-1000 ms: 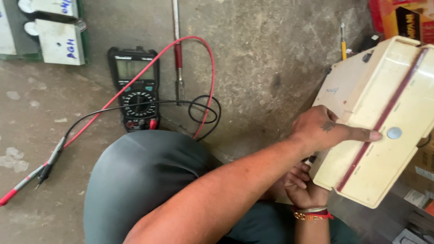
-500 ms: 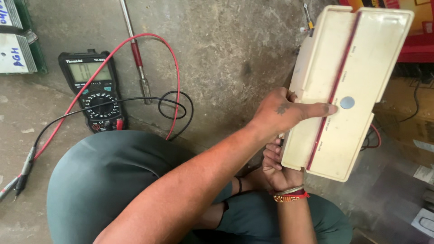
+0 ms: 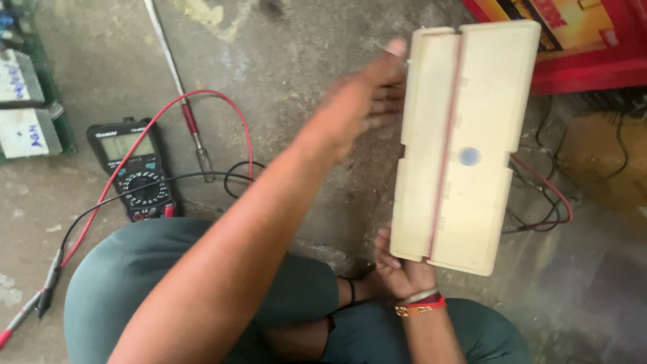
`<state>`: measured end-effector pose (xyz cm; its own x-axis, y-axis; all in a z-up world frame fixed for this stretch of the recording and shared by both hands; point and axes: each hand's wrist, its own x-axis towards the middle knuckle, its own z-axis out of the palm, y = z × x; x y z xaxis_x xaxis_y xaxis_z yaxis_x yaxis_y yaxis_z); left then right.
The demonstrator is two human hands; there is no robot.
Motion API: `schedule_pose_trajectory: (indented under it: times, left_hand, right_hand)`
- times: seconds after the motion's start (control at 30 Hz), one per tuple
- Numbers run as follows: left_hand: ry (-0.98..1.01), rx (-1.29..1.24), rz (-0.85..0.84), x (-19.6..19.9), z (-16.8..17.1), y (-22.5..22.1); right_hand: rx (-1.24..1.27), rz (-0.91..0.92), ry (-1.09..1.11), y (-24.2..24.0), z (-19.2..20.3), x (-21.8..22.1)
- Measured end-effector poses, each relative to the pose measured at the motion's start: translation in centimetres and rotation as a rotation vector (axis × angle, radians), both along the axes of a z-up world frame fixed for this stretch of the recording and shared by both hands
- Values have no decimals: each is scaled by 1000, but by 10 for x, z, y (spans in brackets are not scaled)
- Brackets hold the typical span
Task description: The person disassembles an electronic device housing by hand and using a screwdriver, and then attempts to reassemble the white plastic cover onto the internal chassis containing a transformer and circuit boards.
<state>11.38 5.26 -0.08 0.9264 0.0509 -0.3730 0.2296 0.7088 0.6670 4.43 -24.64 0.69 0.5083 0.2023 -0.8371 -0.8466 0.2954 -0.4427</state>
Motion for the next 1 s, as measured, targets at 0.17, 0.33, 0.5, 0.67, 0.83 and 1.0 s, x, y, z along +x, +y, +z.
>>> schedule_pose_trajectory:
  times: [0.17,0.33,0.5,0.67,0.83,1.0]
  left_hand:
    - [32,144,32,-1,0,17]
    - [116,85,40,-7,-11,30]
    - [160,101,32,-8,-22,28]
    - [5,116,64,-14,-29,26]
    - [-18,234,106,-19,-40,25]
    - [26,298,104,-21,-36,26]
  right_hand:
    - [28,-38,-81,18,-46,-27]
    - [-180,11,1,54,-59,-42]
    - [-212,156,-30,67,-54,-42]
    - [-140,131,-71,60,-69,-46]
    - [-212,135,-24,67,-68,-41]
    - [-176,104,-22,70,-64,-43]
